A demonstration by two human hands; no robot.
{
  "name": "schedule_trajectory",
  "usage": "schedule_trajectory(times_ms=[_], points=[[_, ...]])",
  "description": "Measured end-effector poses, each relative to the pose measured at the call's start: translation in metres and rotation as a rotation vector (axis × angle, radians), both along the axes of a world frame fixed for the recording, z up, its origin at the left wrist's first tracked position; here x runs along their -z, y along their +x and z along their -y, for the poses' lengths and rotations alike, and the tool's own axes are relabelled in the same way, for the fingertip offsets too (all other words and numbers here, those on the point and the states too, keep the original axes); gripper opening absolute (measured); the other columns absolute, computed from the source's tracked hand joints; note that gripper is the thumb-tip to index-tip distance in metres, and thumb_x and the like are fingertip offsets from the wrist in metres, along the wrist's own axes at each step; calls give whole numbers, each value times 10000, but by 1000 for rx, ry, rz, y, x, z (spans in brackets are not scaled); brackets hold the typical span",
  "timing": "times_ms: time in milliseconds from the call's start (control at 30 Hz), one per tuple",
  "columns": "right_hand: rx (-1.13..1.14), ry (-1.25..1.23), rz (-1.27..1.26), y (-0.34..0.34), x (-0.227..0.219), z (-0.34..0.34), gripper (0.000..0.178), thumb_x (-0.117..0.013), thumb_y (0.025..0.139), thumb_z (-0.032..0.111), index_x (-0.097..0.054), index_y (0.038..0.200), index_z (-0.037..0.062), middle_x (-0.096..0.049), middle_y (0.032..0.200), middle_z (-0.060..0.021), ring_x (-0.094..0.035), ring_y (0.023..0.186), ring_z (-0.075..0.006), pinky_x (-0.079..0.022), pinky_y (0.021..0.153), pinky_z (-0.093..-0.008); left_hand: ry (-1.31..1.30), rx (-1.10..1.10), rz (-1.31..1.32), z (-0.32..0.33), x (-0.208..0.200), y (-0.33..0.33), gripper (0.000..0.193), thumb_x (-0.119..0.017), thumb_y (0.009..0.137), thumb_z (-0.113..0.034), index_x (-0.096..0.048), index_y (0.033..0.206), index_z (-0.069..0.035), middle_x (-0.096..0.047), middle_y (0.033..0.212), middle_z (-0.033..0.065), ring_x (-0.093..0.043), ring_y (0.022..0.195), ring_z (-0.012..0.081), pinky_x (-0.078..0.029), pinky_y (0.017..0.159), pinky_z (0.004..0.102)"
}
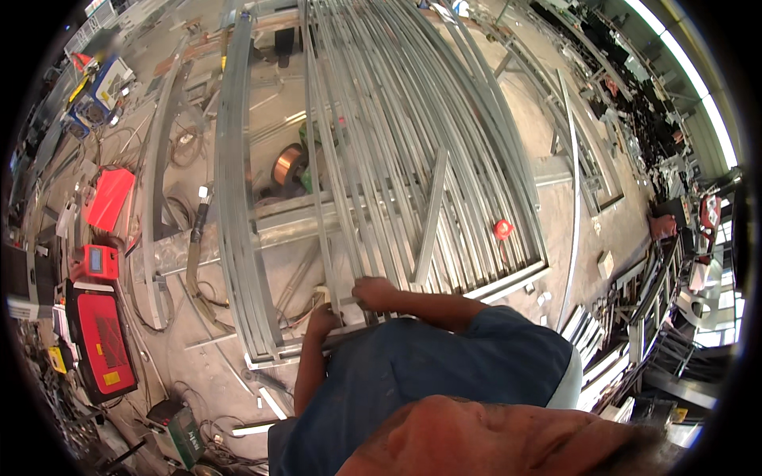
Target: The person assembles a metal frame structure by positioning metal bars, measuring with a tape measure, and securing joints with a rivet gun. The person repeatedly measures, aligns, and fastens components to build the frame.
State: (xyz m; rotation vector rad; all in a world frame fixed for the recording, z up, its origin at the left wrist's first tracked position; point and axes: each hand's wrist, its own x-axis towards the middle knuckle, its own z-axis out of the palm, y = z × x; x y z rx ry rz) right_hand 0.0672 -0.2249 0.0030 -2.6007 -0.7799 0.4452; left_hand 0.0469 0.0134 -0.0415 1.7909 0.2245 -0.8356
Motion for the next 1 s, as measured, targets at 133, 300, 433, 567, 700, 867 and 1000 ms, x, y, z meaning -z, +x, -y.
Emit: schedule_trajectory(times_ms=[133,300,433,567,700,867,1000], points=[[267,242,31,4,-104,27,245,-739,726,255,-658,897,98,-620,927,-82,-641,897,-305,-537,745,-437,-1,102,100,-2,-32,6,453,-672,778,-142,-626,1187,48,-718,869,143,-672,781,190,-524,684,345],[721,485,106,-8,-134,86,224,-770,743,123,-649,912,40,-630,836,-113,-666,734,-239,-538,672,-359,312,405,342,91,-21,4,470,-690,746,-320,-626,1017,59,-695,904,273,-684,877,421,-538,785,492],[1132,702,55,-30,-109,139,253,-744,779,176,-687,958,6,-671,835,-113,-653,757,-200,-522,709,-342,427,577,414,142,-35,5,494,-664,750,-361,-613,986,70,-688,935,287,-676,906,439,-538,816,521],[1390,780,175,-49,-78,204,191,-698,861,126,-662,991,-10,-610,777,-5,-526,692,-71,-436,625,-243,503,700,314,177,-22,11,454,-661,748,-353,-683,979,37,-699,1010,259,-683,968,409,-549,825,500],[1563,864,128,-56,-67,259,276,-680,874,210,-684,1012,-29,-621,783,-5,-547,707,-83,-443,656,-242,581,694,309,198,-23,9,419,-664,788,-381,-713,979,-11,-717,1009,207,-689,974,389,-553,827,494],[1213,239,145,-63,4,331,422,-713,781,296,-706,1040,-38,-639,1226,-195,-592,1153,-336,-450,989,-381,485,793,240,190,-37,17,476,-678,823,-471,-712,970,-19,-717,1002,201,-687,969,392,-548,826,496],[622,-63,310,-44,45,361,183,-637,817,280,-754,922,186,-711,1066,-157,-610,1113,-339,-476,961,-402,461,650,255,157,-38,3,459,-688,808,-433,-697,986,-10,-713,989,215,-681,975,393,-540,836,494]])
